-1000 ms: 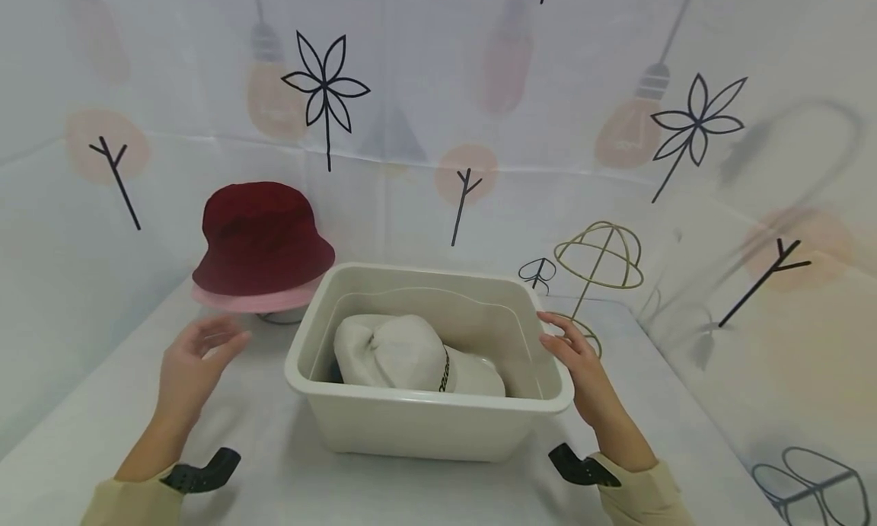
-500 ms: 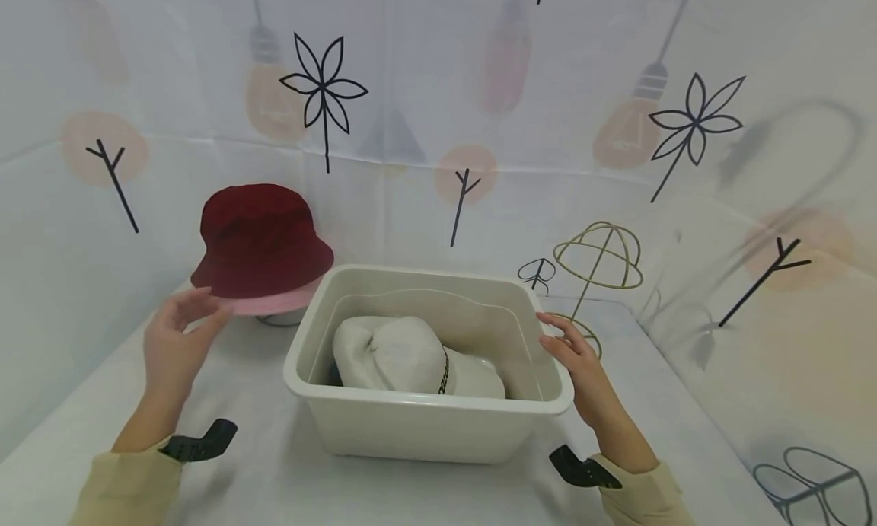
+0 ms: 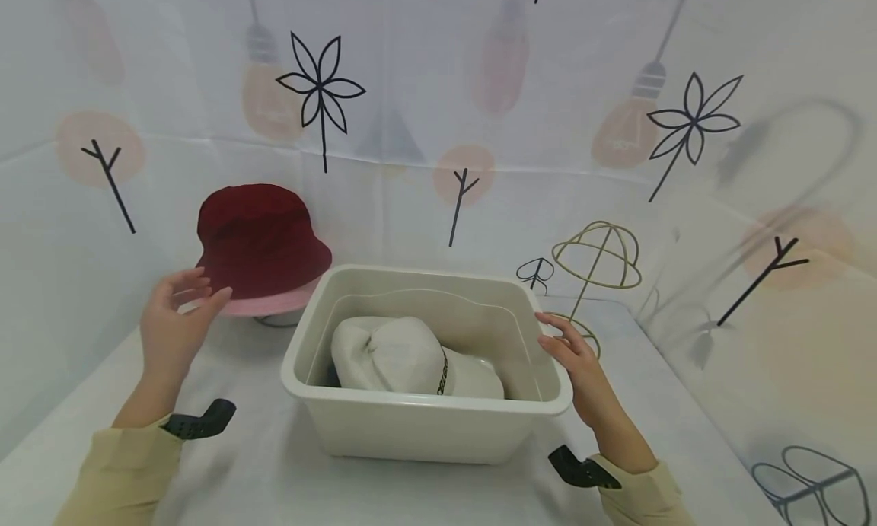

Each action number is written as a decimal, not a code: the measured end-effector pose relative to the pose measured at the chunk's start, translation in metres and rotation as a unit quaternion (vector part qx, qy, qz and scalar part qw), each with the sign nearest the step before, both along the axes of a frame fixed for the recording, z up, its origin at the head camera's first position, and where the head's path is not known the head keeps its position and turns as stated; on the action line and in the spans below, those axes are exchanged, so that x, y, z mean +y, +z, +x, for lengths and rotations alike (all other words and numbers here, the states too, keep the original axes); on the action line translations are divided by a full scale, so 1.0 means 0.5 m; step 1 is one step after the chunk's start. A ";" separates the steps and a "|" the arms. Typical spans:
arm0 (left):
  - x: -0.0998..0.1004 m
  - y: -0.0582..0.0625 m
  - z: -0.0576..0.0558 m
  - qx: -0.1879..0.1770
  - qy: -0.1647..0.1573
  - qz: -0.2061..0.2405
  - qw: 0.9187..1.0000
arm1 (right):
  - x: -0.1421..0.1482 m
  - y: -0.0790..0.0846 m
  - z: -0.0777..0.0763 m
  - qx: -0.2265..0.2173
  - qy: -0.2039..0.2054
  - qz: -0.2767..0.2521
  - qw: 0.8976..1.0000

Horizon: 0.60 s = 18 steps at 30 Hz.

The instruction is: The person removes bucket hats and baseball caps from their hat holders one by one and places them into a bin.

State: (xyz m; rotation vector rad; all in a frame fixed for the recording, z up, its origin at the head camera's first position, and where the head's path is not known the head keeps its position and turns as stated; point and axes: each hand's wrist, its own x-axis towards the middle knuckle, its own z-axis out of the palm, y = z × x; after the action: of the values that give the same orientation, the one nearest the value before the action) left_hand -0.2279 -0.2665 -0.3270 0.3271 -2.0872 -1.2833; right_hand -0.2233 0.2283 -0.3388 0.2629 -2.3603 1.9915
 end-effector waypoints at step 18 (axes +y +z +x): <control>-0.022 0.020 -0.047 -0.012 0.039 0.006 0.999 | -0.002 0.004 0.004 -0.005 0.006 -0.009 1.000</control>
State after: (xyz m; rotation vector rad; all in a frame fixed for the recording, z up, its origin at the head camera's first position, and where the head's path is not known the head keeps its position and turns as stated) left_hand -0.2516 -0.2776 -0.3171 0.4268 -2.0654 -1.2529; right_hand -0.2215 0.2271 -0.3367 0.2672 -2.3496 2.0234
